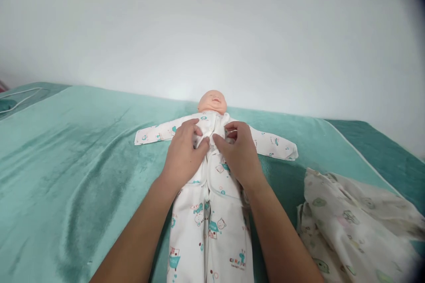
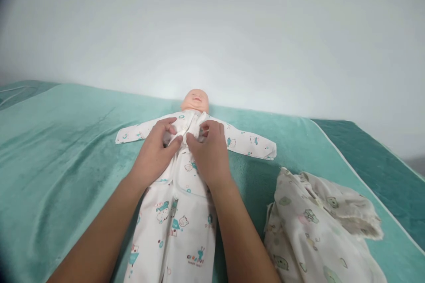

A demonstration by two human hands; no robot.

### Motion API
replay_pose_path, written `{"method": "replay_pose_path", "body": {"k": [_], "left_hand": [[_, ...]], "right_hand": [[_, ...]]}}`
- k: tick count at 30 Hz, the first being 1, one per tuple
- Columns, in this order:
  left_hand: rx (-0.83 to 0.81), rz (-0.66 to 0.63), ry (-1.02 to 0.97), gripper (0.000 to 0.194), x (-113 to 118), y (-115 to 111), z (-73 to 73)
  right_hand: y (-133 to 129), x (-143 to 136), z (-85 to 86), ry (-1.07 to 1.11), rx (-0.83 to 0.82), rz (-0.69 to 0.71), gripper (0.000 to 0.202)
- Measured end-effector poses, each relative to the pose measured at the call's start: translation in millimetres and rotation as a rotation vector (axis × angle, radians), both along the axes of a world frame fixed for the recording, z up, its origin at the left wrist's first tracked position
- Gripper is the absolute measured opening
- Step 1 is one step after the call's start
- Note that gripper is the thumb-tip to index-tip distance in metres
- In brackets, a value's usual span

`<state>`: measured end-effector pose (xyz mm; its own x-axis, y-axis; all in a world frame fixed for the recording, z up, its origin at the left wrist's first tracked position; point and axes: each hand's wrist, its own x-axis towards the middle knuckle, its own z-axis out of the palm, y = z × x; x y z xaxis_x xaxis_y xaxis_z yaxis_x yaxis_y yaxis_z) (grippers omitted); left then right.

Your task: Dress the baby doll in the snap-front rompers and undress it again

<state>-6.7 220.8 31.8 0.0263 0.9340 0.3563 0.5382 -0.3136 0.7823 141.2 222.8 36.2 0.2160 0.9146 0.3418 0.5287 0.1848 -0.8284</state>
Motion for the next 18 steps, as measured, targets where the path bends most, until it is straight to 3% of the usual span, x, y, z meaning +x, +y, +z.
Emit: {"method": "replay_pose_path", "body": {"k": [2,6,11,14,16,18], "left_hand": [[0.029,-0.023,0.026,0.008,0,0,0.2],[0.032,-0.047,-0.01,0.01,0,-1,0.6],[-0.014,0.175,-0.175,0.014,-14,6,-0.1],[-0.084,0.334,-0.311,0.015,-31,16,-4.1],[-0.139,0.405,-0.436,0.015,-40,24,-9.4],[-0.188,0.458,-0.548,0.017,-45,30,-15.7]], "right_hand": [[3,-2,4.4,-0.05,-0.068,-0.063,0.031],[7,1,8.8,0.032,-0.17,-0.01,0.02],[16,23,-1.1,0.464,-0.163,0.063,0.025],[23,43,-7.5,0.617,-0.15,-0.124,0.027],[27,53,-9.7,0.57,-0.05,-0.337,0.025],[28,55,-11.1,0.496,0.093,-0.429,0.024]]}}
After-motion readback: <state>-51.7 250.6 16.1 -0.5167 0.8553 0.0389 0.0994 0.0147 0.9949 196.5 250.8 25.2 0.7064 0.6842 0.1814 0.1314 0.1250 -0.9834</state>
